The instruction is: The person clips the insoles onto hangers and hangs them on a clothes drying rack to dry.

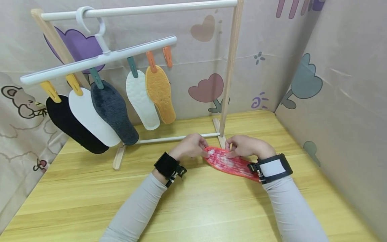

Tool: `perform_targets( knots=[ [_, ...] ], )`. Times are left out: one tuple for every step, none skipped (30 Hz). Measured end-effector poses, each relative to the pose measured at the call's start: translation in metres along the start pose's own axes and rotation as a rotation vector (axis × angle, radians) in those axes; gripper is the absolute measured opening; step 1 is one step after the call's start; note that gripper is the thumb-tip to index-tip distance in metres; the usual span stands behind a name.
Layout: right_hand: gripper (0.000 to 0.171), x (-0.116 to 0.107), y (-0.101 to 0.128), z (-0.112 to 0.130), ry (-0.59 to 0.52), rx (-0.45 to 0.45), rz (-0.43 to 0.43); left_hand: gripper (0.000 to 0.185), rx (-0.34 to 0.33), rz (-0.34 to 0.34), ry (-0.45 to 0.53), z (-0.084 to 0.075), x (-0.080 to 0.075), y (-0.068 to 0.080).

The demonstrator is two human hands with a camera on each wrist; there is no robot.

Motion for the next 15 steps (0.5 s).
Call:
perform_targets(
  knots=[
    [0.012,-0.001,0.0,0.001,-0.002,-0.004,-0.006,0.024,0.002,-0.006,0.006,0.0,-0.002,0.0],
    [0.012,-0.002,0.0,0.001,0.001,-0.011,-0.016,0.028,0.007,-0.014,0.004,0.0,-0.003,0.0],
    [0.013,-0.003,0.0,0.001,0.001,-0.021,-0.029,0.032,0.004,-0.018,0.007,0.0,-0.004,-0.001],
    [0.014,-0.004,0.0,0.001,0.001,-0.027,-0.045,0.036,0.0,-0.02,0.011,0.001,-0.005,-0.001],
    [0.014,-0.005,0.0,0.001,0.002,-0.037,-0.063,0.038,-0.006,-0.02,0.015,0.001,-0.006,-0.001],
    [0.014,-0.006,-0.001,0.001,0.004,-0.044,-0.084,0.039,-0.013,-0.019,0.026,0.001,-0.006,-0.002],
    [0.014,-0.007,-0.001,0.001,0.01,-0.055,-0.107,0.04,-0.019,-0.02,0.039,0.001,-0.007,-0.002],
    [0.014,-0.008,-0.002,0.001,0.014,-0.061,-0.128,0.039,-0.024,-0.021,0.051,0.002,-0.007,-0.002],
    [0.013,-0.009,-0.002,0.001,0.016,-0.069,-0.148,0.037,-0.03,-0.024,0.072,0.002,-0.008,-0.002],
    [0.012,-0.009,-0.002,0.001,0.018,-0.074,-0.164,0.034,-0.022,-0.031,0.083,0.002,-0.008,-0.003],
    [0.011,-0.01,-0.003,0.001,0.021,-0.08,-0.178,0.032,-0.012,-0.042,0.094,0.001,-0.009,-0.003],
    [0.01,-0.011,-0.003,0.002,0.02,-0.082,-0.189,0.031,-0.002,-0.055,0.109,0.001,-0.01,-0.003],
    [0.009,-0.011,-0.004,0.002,0.02,-0.087,-0.199,0.03,0.008,-0.07,0.12,0.001,-0.011,-0.003],
    [0.008,-0.011,-0.004,0.002,0.023,-0.092,-0.211,0.028,0.018,-0.087,0.127,0.0,-0.012,-0.003],
    [0.008,-0.012,-0.004,0.002,0.023,-0.091,-0.223,0.028,0.027,-0.1,0.14,0.0,-0.013,-0.003]
  ],
)
Point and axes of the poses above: each hand's wrist, its own y-axis away from the middle knuckle, its own x-axis out of the palm, z = x × y, the point moved 4 cm from there along -y, towards the middle knuckle, and after that the axes turned 15 degrees about y, right-handed, at the moved point
